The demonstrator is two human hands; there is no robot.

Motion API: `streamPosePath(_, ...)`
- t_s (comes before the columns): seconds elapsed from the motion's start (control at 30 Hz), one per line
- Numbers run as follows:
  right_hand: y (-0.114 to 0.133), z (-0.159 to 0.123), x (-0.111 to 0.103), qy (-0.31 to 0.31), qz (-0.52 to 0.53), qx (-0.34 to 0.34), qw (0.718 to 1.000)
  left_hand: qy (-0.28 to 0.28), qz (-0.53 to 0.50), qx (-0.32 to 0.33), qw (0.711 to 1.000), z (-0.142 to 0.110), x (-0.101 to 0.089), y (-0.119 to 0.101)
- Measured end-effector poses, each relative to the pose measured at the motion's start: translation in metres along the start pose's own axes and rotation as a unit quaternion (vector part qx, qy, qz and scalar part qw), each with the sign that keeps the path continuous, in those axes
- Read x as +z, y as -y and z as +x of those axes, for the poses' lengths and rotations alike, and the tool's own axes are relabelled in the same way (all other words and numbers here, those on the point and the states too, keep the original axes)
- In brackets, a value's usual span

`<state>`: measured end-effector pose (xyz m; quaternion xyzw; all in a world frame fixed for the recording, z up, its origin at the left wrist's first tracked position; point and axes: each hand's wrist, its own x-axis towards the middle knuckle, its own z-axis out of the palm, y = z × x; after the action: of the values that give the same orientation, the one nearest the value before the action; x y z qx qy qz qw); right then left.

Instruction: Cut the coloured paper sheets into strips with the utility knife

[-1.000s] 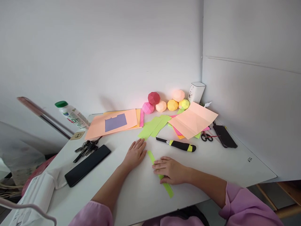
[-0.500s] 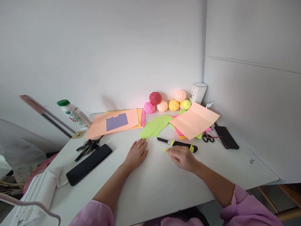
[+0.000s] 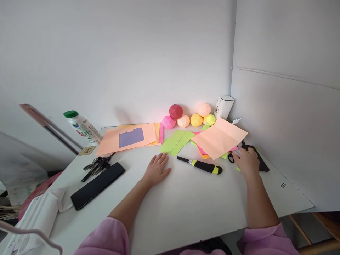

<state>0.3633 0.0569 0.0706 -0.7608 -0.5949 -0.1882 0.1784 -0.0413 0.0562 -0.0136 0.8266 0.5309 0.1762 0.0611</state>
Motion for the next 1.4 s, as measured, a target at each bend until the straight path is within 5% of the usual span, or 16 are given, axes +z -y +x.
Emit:
streamPosePath(0.17,0.044,-0.012,0.003,0.025,0.014,-0.221,0.975,-0.026,-0.033,-0.018,0.999,-0.004,0.001,0.002)
streamPosePath(0.3,0.058,-0.018,0.013,0.072,0.034,-0.256,0.963,-0.021,-0.039,-0.019,0.999,-0.007,0.001,0.002)
streamPosePath(0.7,0.052,-0.015,0.027,0.103,0.096,-0.232,0.962,-0.005,0.019,-0.004,1.000,-0.007,-0.001,0.000)
streamPosePath(0.83,0.048,-0.010,0.027,0.073,0.243,-0.157,0.955,-0.007,0.038,-0.002,0.999,-0.007,-0.001,0.000)
streamPosePath(1.0,0.037,-0.002,0.021,-0.009,0.291,-0.016,0.956,-0.008,0.045,-0.001,0.999,-0.007,-0.001,-0.002)
streamPosePath(1.07,0.035,0.001,0.012,-0.076,0.389,0.073,0.915,-0.011,0.041,-0.002,0.999,-0.007,-0.002,-0.002)
streamPosePath(1.17,0.040,0.002,-0.008,-0.136,0.658,0.147,0.726,-0.023,0.013,-0.004,1.000,-0.007,-0.002,-0.002)
streamPosePath(1.23,0.048,-0.002,-0.021,-0.096,0.765,0.122,0.625,-0.041,-0.033,-0.011,0.999,-0.006,-0.003,-0.003)
streamPosePath(1.3,0.058,-0.013,-0.029,-0.019,0.799,0.093,0.594,-0.071,-0.132,-0.044,0.988,-0.006,-0.006,-0.005)
streamPosePath(1.4,0.071,-0.036,-0.031,0.154,0.802,0.028,0.576,-0.116,-0.332,-0.148,0.924,-0.007,-0.015,-0.009)
